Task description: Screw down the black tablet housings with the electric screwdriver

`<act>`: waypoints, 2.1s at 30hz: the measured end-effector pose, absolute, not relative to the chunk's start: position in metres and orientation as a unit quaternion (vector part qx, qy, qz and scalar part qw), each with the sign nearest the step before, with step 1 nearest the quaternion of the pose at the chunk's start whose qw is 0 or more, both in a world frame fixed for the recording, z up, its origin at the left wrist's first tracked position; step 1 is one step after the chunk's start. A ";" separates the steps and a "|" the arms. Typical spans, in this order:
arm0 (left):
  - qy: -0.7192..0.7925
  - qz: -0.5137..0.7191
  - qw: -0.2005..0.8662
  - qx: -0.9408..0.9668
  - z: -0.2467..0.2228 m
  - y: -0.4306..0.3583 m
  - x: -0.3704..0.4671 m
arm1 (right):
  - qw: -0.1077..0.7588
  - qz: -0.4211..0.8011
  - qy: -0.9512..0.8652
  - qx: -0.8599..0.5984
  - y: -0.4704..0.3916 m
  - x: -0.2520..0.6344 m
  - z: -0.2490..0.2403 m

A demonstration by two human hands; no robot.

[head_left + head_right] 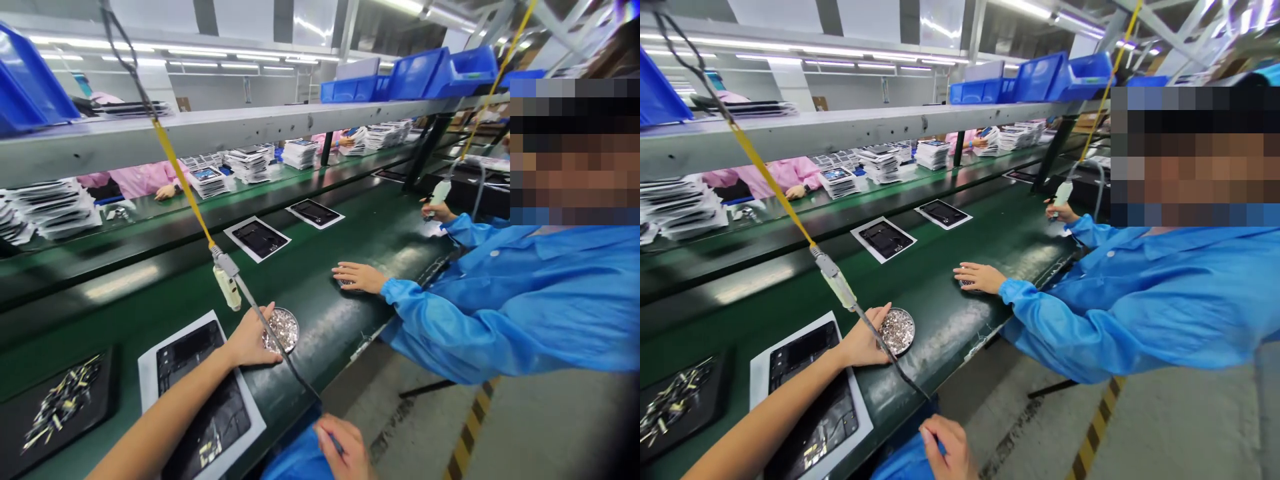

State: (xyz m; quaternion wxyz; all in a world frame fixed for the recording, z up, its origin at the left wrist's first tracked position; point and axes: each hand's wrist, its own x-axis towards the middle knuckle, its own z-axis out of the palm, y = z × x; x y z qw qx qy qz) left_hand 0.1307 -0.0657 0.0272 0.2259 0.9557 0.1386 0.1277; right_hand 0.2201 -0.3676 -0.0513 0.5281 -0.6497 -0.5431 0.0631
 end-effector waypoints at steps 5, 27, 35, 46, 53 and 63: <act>0.162 0.127 0.216 0.954 0.041 -0.073 0.091 | 0.480 0.096 -0.636 -0.597 -0.340 0.189 -0.041; 0.233 0.396 0.174 0.871 0.029 -0.038 -0.058 | 0.264 0.164 -0.580 -0.753 -0.194 0.232 0.014; 0.403 0.384 0.161 0.815 0.043 -0.022 -0.066 | 0.294 0.136 -0.582 -0.746 -0.210 0.239 0.004; 0.461 0.382 0.189 0.778 0.024 -0.017 -0.065 | 0.310 0.095 -0.563 -0.760 -0.211 0.245 -0.005; 0.501 0.353 0.236 0.755 0.023 -0.013 -0.064 | 0.300 0.107 -0.590 -0.742 -0.208 0.252 -0.006; 0.435 0.301 0.121 0.840 0.012 0.005 -0.071 | 0.260 0.128 -0.633 -0.718 -0.210 0.261 -0.007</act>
